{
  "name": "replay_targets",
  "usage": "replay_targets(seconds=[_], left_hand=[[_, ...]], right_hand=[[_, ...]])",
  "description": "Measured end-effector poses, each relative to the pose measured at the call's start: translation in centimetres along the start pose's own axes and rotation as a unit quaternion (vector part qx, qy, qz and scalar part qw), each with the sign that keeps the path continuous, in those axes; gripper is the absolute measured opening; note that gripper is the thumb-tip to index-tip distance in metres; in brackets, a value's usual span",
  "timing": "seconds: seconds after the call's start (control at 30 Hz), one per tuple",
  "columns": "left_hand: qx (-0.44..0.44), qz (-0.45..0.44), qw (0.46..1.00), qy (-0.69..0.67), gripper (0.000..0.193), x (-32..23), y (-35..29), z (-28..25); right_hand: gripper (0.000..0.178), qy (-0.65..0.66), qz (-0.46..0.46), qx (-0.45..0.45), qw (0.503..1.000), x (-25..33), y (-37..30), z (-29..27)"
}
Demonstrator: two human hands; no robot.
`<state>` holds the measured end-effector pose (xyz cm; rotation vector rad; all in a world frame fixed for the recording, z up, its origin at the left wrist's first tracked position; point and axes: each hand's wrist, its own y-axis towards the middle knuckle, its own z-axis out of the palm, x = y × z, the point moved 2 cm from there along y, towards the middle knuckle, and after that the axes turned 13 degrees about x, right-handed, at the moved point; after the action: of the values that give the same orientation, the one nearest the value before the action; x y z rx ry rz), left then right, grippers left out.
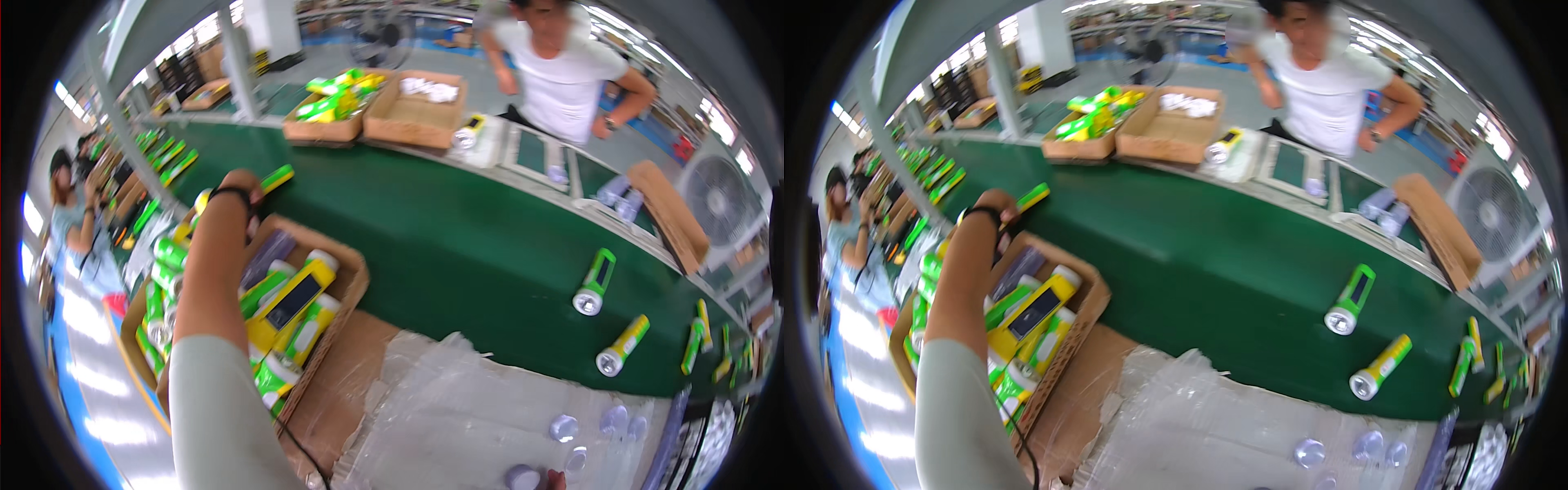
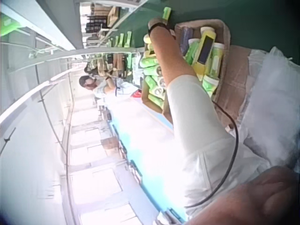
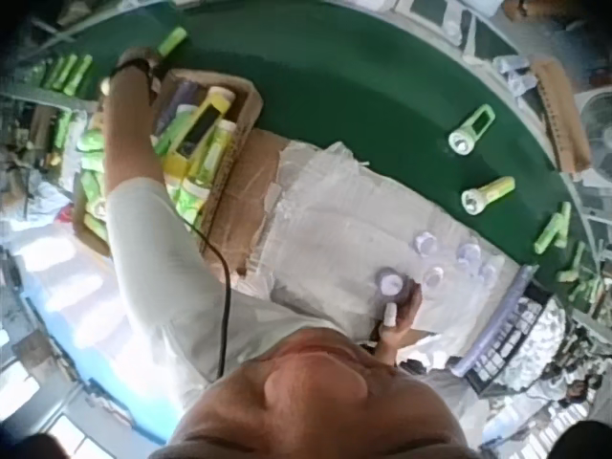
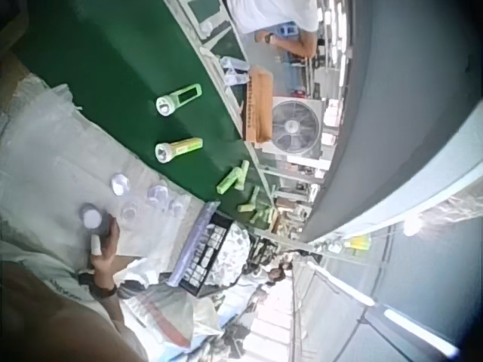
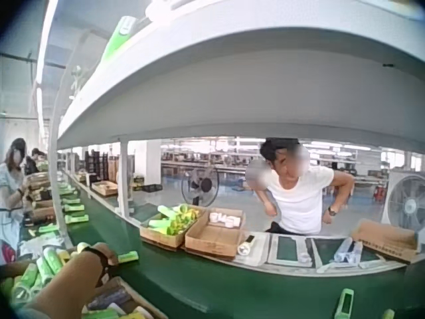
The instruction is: Assembling and inspecting handheld flashlights on a factory assembly line.
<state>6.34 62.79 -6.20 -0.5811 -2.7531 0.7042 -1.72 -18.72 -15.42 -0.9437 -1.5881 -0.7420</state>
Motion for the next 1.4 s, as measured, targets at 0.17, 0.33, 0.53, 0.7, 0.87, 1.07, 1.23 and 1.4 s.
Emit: replay_targets(seconds=[0.17, 0.33, 0.53, 0.7, 0.87, 1.07, 1.23, 1.4], left_hand=[[0.0, 0.092, 0.992, 0.085, 0.037, -0.7, -1.6, 1.5], [-0.041, 0.179, 0.98, 0.081, 0.047, -2.3, -7.3, 1.3], [-0.024, 0.118, 0.985, 0.123, 0.061, -4.9, -9.7, 1.9], [-0.058, 0.117, 0.991, 0.037, 0.057, -4.3, -7.8, 3.4], [-0.176, 0.131, 0.975, -0.022, 0.036, -4.4, -6.6, 3.7], [-0.296, 0.167, 0.929, 0.146, 0.021, -6.9, -16.8, -2.3], [-0.422, 0.357, 0.786, 0.278, 0.017, -8.2, -28.9, -1.7], [-0.487, 0.588, 0.601, 0.235, 0.028, -10.4, -47.5, 4.3]], right_hand=[[0.064, -0.022, -0.004, -0.004, 1.0, 1.4, 0.6, 0.1], [0.049, -0.272, 0.009, -0.032, 0.962, 6.0, 1.9, 0.1], [0.049, -0.162, -0.026, -0.049, 0.985, 2.7, 1.3, 0.3], [0.05, -0.195, -0.051, -0.028, 0.979, 2.2, 1.4, 0.2], [0.051, -0.184, -0.056, -0.036, 0.981, 1.5, 2.0, -0.5], [0.046, -0.155, -0.069, -0.067, 0.983, 2.4, 1.4, -0.7], [0.043, -0.042, -0.163, -0.096, 0.981, 1.4, 0.8, 0.4], [0.052, -0.192, -0.332, -0.023, 0.923, 9.6, -2.4, -0.9]])
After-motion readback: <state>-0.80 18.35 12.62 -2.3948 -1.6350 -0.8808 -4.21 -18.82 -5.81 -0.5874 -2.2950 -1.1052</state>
